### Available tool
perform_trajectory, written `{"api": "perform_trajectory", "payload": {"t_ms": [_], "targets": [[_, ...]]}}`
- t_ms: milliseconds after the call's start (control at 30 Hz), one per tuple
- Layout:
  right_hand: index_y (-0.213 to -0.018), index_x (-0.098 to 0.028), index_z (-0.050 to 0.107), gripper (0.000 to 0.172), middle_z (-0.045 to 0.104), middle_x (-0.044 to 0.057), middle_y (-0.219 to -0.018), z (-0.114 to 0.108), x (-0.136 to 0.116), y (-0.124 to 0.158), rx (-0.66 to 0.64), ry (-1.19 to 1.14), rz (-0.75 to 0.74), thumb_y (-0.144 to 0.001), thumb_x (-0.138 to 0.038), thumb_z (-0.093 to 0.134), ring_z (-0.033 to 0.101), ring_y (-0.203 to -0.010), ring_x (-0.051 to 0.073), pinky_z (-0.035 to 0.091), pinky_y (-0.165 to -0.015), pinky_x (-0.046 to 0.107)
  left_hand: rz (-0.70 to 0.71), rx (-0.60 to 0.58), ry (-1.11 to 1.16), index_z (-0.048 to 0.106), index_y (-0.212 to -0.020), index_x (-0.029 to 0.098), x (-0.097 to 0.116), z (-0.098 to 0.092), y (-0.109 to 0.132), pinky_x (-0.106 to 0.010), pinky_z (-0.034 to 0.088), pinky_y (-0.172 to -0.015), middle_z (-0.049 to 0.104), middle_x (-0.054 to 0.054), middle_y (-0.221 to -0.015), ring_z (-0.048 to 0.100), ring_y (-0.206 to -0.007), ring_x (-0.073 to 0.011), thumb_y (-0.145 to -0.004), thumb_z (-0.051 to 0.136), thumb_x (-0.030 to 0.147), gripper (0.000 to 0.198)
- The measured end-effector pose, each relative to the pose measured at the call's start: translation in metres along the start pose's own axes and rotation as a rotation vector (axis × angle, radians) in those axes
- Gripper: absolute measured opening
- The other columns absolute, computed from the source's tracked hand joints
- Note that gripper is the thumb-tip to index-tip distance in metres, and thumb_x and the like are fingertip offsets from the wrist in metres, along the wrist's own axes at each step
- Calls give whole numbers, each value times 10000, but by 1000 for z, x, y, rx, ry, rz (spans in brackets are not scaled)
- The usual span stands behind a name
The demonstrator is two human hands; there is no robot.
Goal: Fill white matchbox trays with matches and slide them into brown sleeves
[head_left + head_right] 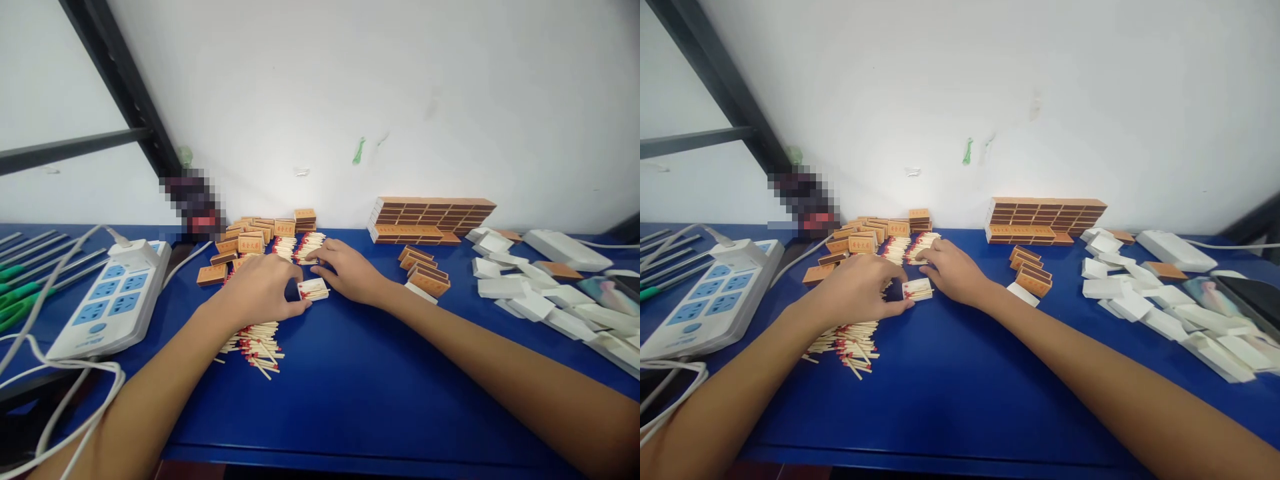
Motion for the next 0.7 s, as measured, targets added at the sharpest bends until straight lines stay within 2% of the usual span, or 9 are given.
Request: {"api": "perform_trajectory", "payload": {"t_ms": [200,433,700], "targets": [[-995,-192,693,47,616,64,-962,6,2,3,28,-32,29,-1016,-203,652,591,-935,228,460,-835,341,3,1,-13,815,-987,230,-1,0,0,-356,415,-655,784,-59,-810,729,-795,-286,-875,715,523,329],[-944,-187,675,49,610,46,-925,-4,4,7,23,-56,79,-992,-179,676,581,-894,206,436,-801,318,-1,6,2,810,-1034,232,-2,0,1,-346,409,-640,784,-47,-832,702,-746,-249,-870,734,507,328],[-924,-194,646,109,593,41,-904,-16,11,20,-61,-69,145,-1027,-221,623,558,-829,195,426,-750,312,-4,6,8,810,-1021,237,-4,1,0,-340,398,-639,768,-47,-813,692,-743,-244,-867,737,520,330]]}}
Point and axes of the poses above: each hand's wrist, its own y-axis away from the middle knuckle, its own z-axis out of the palm, x = y × z, the point moved 2 cm from there along -y, towards the middle knuckle
